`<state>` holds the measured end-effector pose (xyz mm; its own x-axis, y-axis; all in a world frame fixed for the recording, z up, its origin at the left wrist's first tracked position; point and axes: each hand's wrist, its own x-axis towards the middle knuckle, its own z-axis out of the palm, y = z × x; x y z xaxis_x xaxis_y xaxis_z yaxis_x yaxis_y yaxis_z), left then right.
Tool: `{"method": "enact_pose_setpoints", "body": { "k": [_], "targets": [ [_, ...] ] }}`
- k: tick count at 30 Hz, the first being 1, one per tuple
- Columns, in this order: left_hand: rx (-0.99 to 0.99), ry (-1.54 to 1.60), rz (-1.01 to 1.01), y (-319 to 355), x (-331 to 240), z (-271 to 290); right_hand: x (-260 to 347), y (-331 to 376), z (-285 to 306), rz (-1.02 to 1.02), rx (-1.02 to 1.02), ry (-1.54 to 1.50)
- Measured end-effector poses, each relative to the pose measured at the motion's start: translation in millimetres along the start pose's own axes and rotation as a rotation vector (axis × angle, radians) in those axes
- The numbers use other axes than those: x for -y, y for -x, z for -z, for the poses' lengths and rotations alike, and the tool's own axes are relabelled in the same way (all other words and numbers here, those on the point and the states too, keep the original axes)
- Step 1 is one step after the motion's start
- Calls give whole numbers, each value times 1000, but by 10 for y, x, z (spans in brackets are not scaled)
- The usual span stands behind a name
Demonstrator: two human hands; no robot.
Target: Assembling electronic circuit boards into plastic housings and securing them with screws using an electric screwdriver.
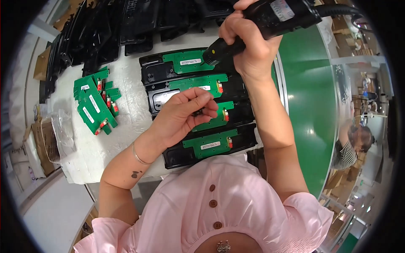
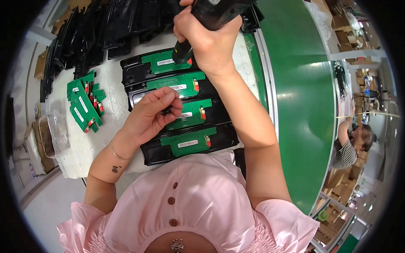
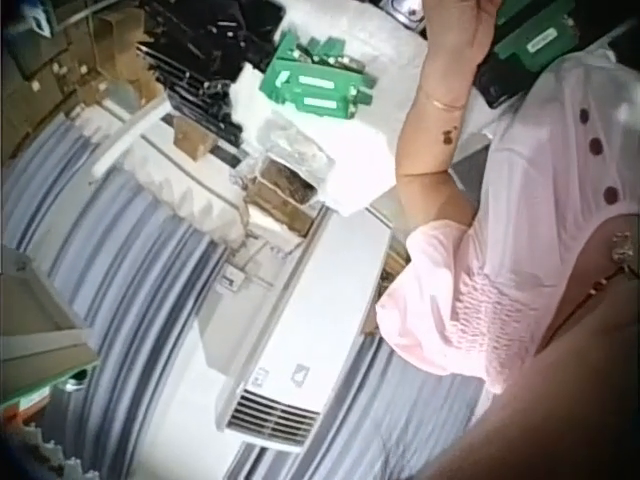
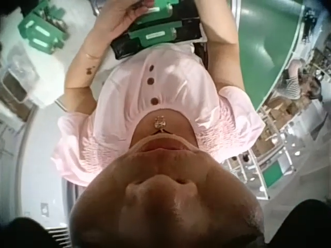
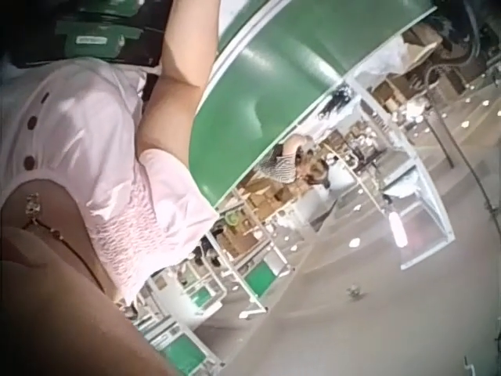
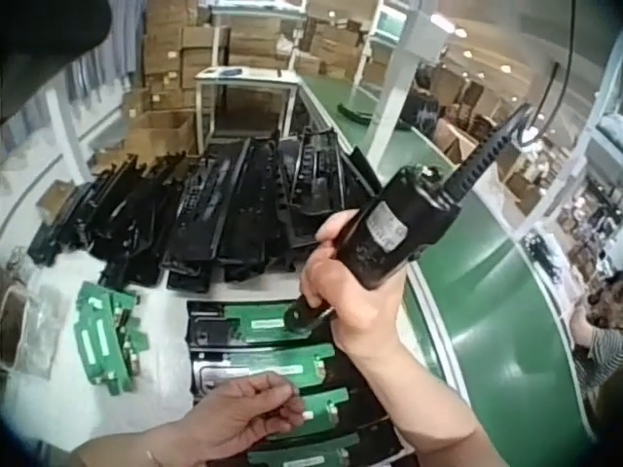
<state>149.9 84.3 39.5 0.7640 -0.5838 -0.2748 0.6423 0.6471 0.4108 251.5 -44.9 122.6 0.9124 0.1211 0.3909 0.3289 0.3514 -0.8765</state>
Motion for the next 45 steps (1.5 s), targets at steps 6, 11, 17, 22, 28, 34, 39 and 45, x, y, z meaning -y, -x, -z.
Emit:
{"method": "enact_pose_setpoints", "body": {
  "k": [6, 11, 17, 22, 28, 34, 39, 45],
  "targets": [
    [-145, 24, -49, -6, 32, -23, -170, 15, -61, -45, 13, -10],
    [-164, 58, -37, -45, 3, -12, -557, -243, 112, 557, 540, -374],
    [-143, 154, -40, -40, -62, 65, -237, -63, -96, -98, 96, 138],
    [-221, 173, -159, -11, 0, 168, -319, 36, -55, 103, 200, 540],
    [-207, 418, -156, -13, -101, 186, -357, 55, -96, -15, 59, 150],
    [3, 582, -82, -97, -114, 338, 395, 164, -160, 131, 70, -138],
    [38, 600, -112, -87, -96, 314, 572, 336, -206, 194, 90, -316],
    [61, 636, -114, -63, -77, 312, 415, 322, -184, 295, 102, -247]
  ]
}}
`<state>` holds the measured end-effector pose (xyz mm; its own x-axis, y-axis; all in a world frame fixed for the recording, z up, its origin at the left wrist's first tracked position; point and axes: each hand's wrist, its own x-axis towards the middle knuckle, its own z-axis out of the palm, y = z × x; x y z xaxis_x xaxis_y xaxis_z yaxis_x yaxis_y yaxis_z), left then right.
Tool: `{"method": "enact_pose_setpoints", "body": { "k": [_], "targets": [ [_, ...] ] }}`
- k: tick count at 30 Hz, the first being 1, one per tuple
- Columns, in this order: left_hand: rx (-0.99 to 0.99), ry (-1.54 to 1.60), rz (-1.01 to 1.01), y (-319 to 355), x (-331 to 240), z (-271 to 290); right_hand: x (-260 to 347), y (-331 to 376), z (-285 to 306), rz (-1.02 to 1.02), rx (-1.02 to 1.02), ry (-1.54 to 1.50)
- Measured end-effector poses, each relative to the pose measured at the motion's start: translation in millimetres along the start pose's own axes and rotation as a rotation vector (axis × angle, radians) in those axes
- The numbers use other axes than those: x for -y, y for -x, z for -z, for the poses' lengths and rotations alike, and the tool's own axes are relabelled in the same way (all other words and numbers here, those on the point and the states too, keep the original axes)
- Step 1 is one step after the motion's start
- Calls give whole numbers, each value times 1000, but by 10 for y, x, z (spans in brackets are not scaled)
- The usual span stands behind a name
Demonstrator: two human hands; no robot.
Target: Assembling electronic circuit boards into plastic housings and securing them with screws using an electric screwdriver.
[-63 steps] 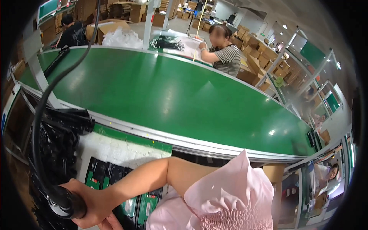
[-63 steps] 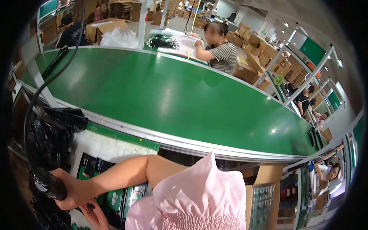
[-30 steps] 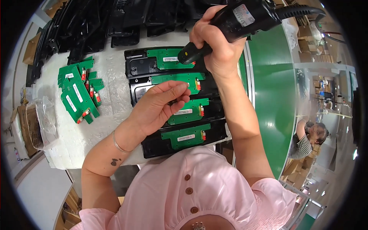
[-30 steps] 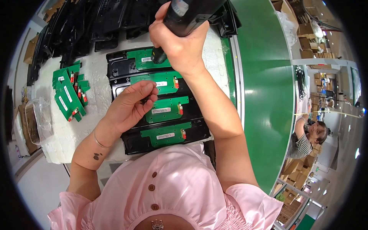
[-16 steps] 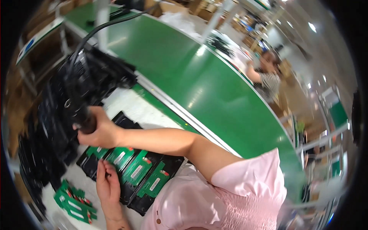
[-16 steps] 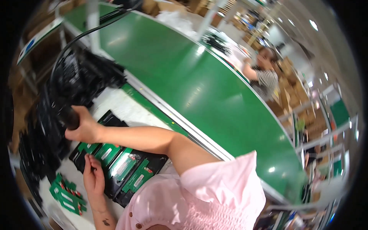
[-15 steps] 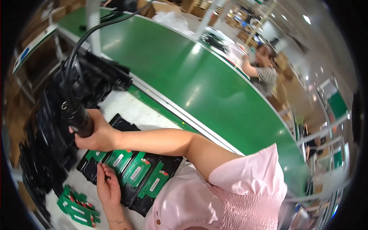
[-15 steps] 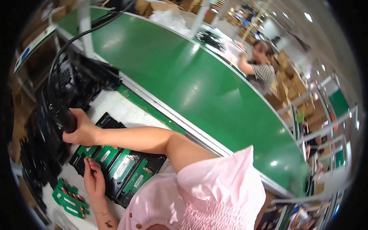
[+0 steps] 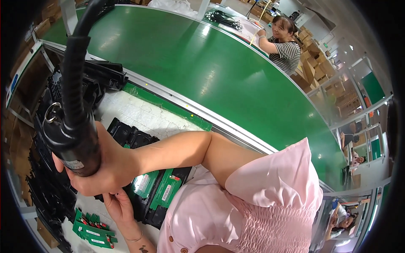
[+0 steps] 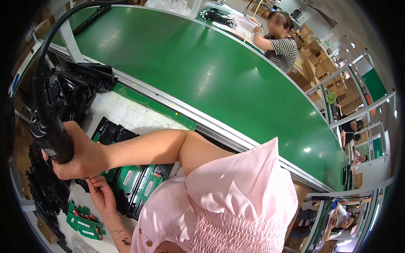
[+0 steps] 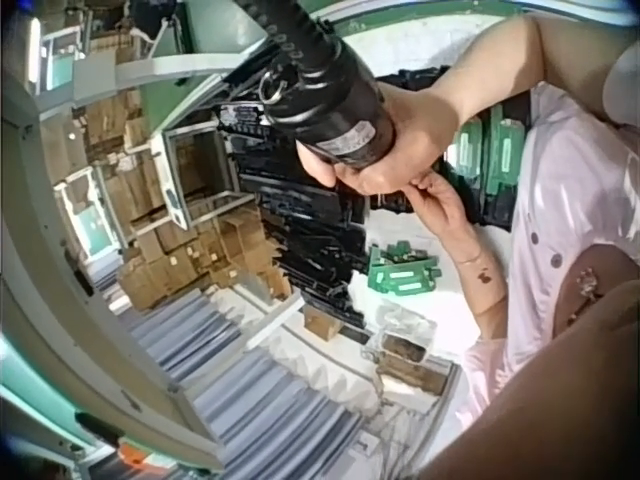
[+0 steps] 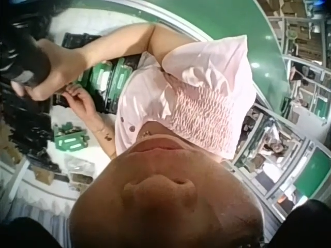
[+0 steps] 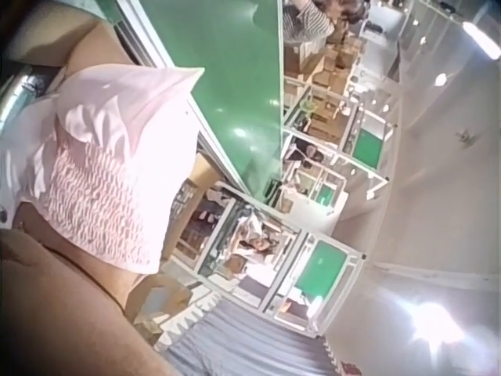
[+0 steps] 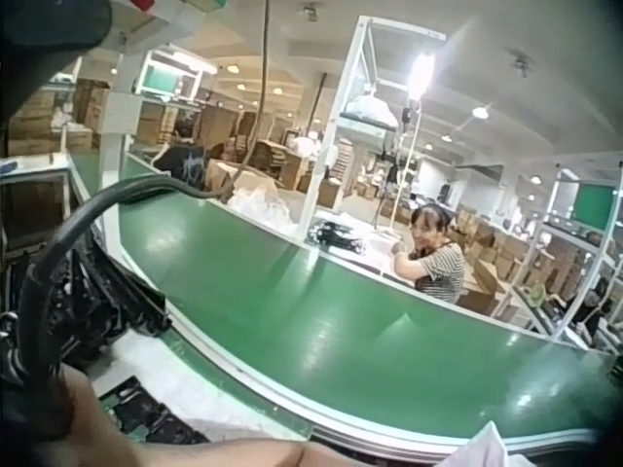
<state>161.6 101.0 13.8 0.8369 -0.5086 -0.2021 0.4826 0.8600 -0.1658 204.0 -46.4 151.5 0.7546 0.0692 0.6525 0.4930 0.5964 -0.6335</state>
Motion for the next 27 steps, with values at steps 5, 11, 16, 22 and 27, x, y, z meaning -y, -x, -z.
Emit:
{"method": "enact_pose_setpoints", "body": {
  "k": [5, 11, 16, 22, 27],
  "targets": [
    [-27, -42, -23, -27, 33, -3, -46, -20, -2, 28, -61, 42],
    [-89, -73, -79, -11, 99, -128, 21, -55, -55, 10, -76, 6],
    [-320, -275, -302, 21, 271, -309, -108, 33, -55, 13, -29, 145],
    [-55, -266, -90, -23, 73, 8, -24, 155, 12, -23, 42, 144],
    [-337, -522, -51, 13, 432, -476, -10, 73, 180, -41, -193, 199]
  ]
}}
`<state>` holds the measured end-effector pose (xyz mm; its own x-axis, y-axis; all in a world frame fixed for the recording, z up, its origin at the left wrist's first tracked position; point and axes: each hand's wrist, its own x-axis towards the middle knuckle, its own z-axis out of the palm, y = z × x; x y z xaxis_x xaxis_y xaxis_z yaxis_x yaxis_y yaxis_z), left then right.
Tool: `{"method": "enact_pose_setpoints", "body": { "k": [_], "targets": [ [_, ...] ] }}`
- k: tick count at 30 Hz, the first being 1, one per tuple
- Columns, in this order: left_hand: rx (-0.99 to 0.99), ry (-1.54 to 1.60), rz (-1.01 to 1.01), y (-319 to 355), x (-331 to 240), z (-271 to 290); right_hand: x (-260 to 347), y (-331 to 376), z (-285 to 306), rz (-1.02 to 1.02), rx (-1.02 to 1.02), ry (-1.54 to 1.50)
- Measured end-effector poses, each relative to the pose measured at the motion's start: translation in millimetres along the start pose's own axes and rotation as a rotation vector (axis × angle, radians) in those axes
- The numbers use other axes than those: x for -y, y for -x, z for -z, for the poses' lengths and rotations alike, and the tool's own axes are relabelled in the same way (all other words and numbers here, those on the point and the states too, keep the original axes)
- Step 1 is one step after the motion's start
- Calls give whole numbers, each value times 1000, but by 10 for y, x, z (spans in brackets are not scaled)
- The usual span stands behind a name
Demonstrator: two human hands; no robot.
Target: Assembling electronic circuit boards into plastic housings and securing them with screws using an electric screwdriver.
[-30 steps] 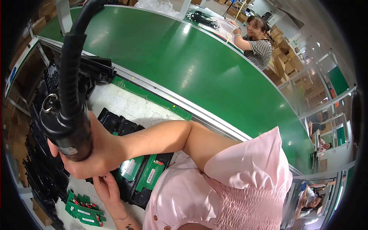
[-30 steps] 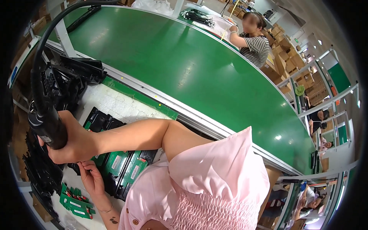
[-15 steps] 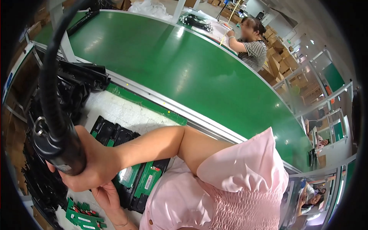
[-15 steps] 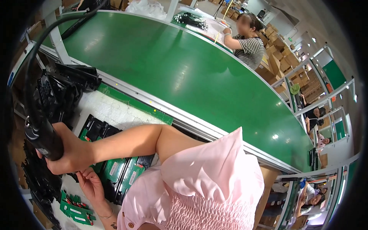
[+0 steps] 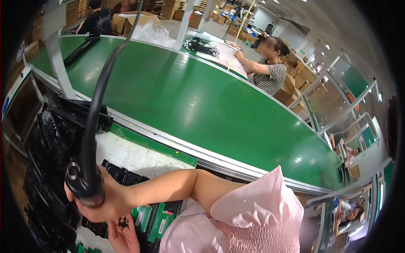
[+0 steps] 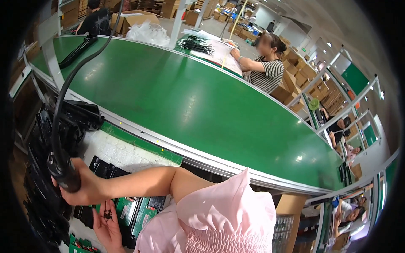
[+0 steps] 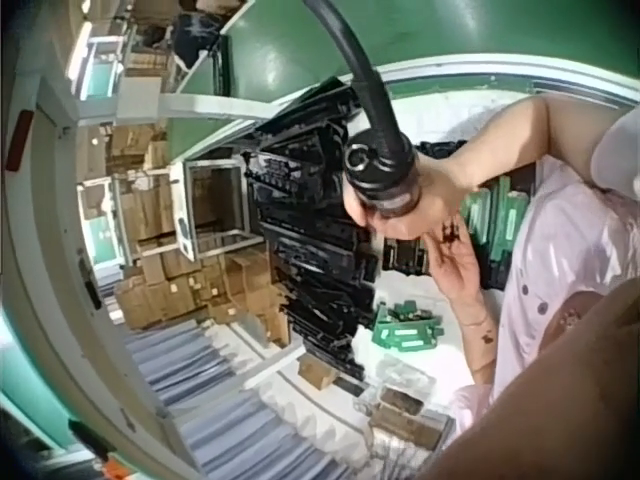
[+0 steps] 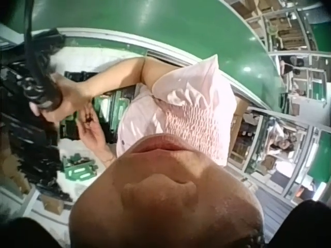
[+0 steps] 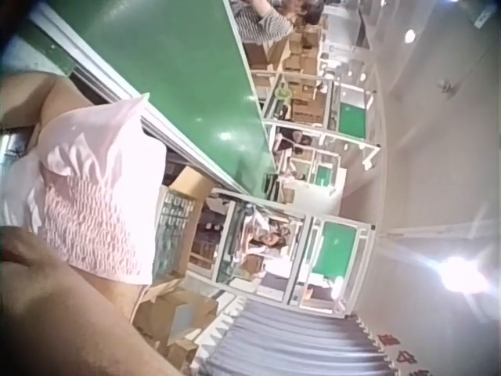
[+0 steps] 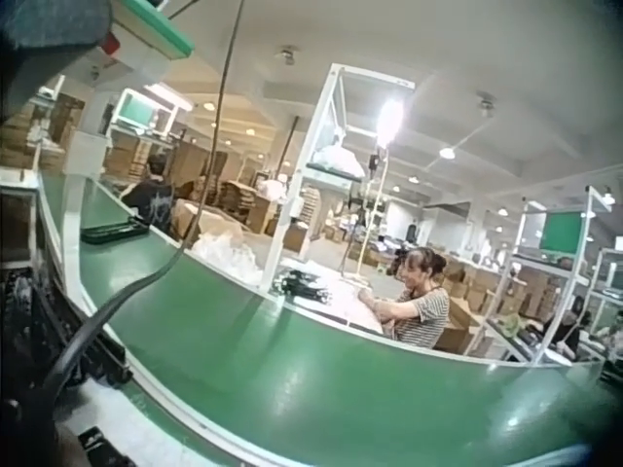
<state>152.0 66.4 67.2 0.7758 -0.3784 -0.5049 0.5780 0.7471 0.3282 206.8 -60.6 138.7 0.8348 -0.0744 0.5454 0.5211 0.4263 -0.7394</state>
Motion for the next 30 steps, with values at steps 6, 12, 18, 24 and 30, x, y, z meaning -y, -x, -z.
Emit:
{"method": "enact_pose_setpoints", "body": {
  "k": [6, 12, 18, 24, 30],
  "targets": [
    [281, 299, 356, -131, -137, 369, 280, -93, 314, -116, -110, -115],
    [216, 116, 245, -125, -174, 353, 213, -123, 528, 38, -209, -21],
    [104, 137, 133, -188, -207, 440, 101, -148, 748, 44, -91, -45],
    [48, 213, 165, -197, -294, 445, -29, -44, 793, 11, -134, -25],
    [160, 261, 181, -213, -263, 382, -68, -1, 832, -97, -110, -117]
  ]
}}
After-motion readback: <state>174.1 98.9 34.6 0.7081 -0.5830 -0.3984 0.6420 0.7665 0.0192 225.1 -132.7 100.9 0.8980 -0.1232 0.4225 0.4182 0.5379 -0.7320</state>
